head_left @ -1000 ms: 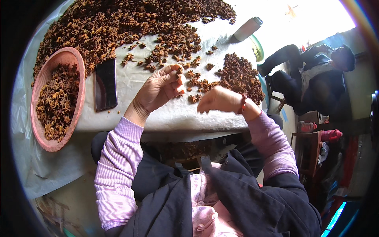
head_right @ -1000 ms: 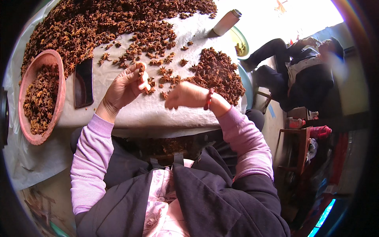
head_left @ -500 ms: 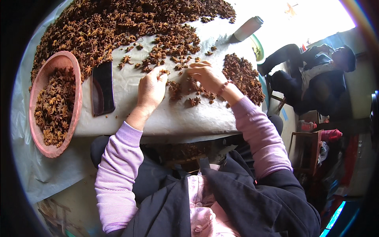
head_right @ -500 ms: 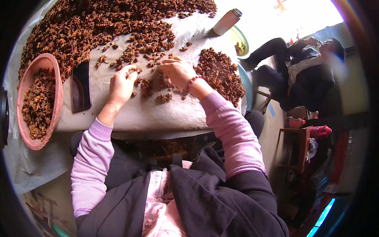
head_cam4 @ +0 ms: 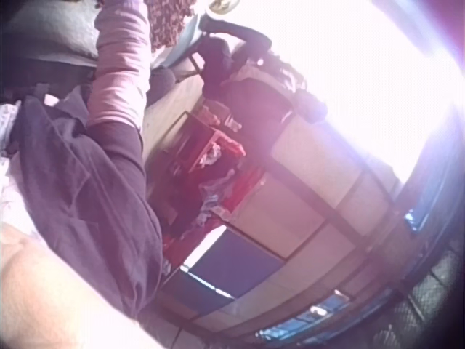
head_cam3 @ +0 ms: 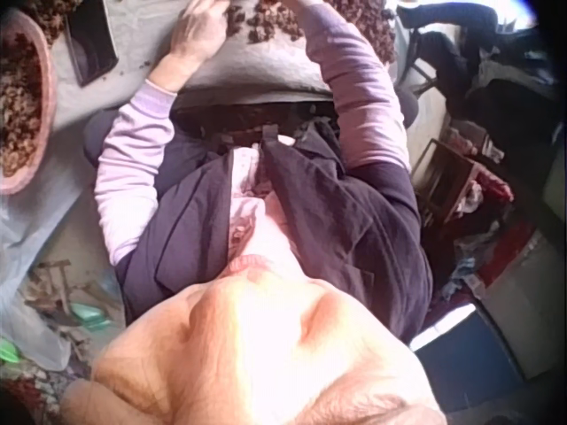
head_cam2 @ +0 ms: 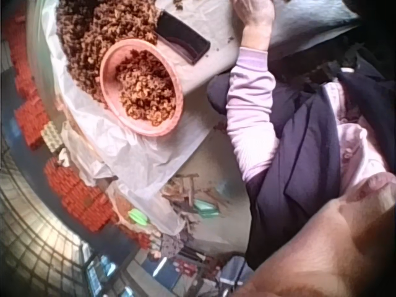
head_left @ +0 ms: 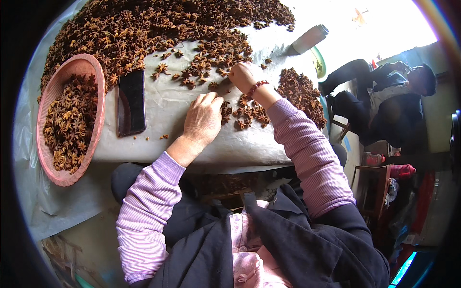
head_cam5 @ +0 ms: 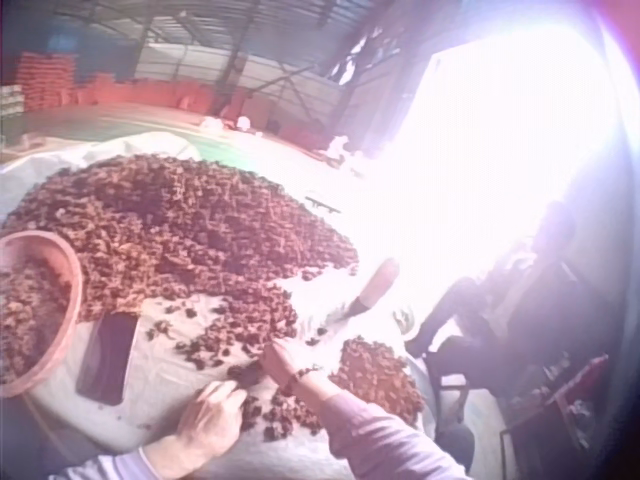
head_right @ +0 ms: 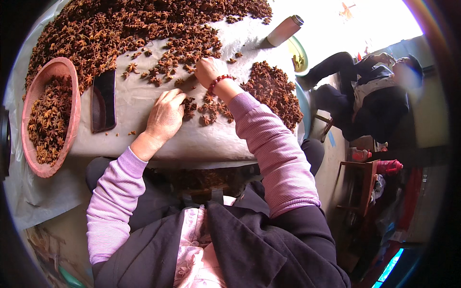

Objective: The person sits on the floor and sorts dried star anise by hand, picking individual pieces from a large pile on a white sheet and placing them into a pink basket. The person repeatedly picks, inspects, and transfers the spice while another person sits nearby.

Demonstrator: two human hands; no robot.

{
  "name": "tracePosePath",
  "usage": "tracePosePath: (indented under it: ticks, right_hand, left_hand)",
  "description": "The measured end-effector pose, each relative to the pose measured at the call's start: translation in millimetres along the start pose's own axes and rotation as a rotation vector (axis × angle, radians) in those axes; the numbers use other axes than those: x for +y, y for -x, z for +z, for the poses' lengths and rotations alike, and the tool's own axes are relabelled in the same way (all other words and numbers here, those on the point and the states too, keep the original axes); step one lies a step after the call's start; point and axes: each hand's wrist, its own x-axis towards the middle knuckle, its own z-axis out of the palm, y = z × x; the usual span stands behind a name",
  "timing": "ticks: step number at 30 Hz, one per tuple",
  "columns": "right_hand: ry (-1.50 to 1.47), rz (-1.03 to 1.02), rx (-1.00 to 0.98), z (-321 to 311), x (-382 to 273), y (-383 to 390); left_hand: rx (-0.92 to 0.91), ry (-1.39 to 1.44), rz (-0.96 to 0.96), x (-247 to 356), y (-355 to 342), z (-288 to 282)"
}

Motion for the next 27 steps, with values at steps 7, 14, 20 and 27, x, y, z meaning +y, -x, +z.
tracePosePath:
  ticks: [7, 14, 20, 27]
  right_hand:
    - [-0.547, -0.046, -0.099, -6, 24, 16]
    - [-0.838, -0.371, -0.808, -78, -11, 126]
    - [-0.603, -0.318, -0.699, -69, -45, 144]
    - [-0.56, -0.46, -0.666, -60, -60, 146]
  left_hand:
    - [0.065, 0.021, -0.031, -12, 0, -12]
    - [-0.037, -0.168, -0.425, -31, -21, -54]
    - [0.083, -0.17, -0.312, -45, -22, -49]
    - [0.127, -0.398, -0.138, -60, -33, -12]
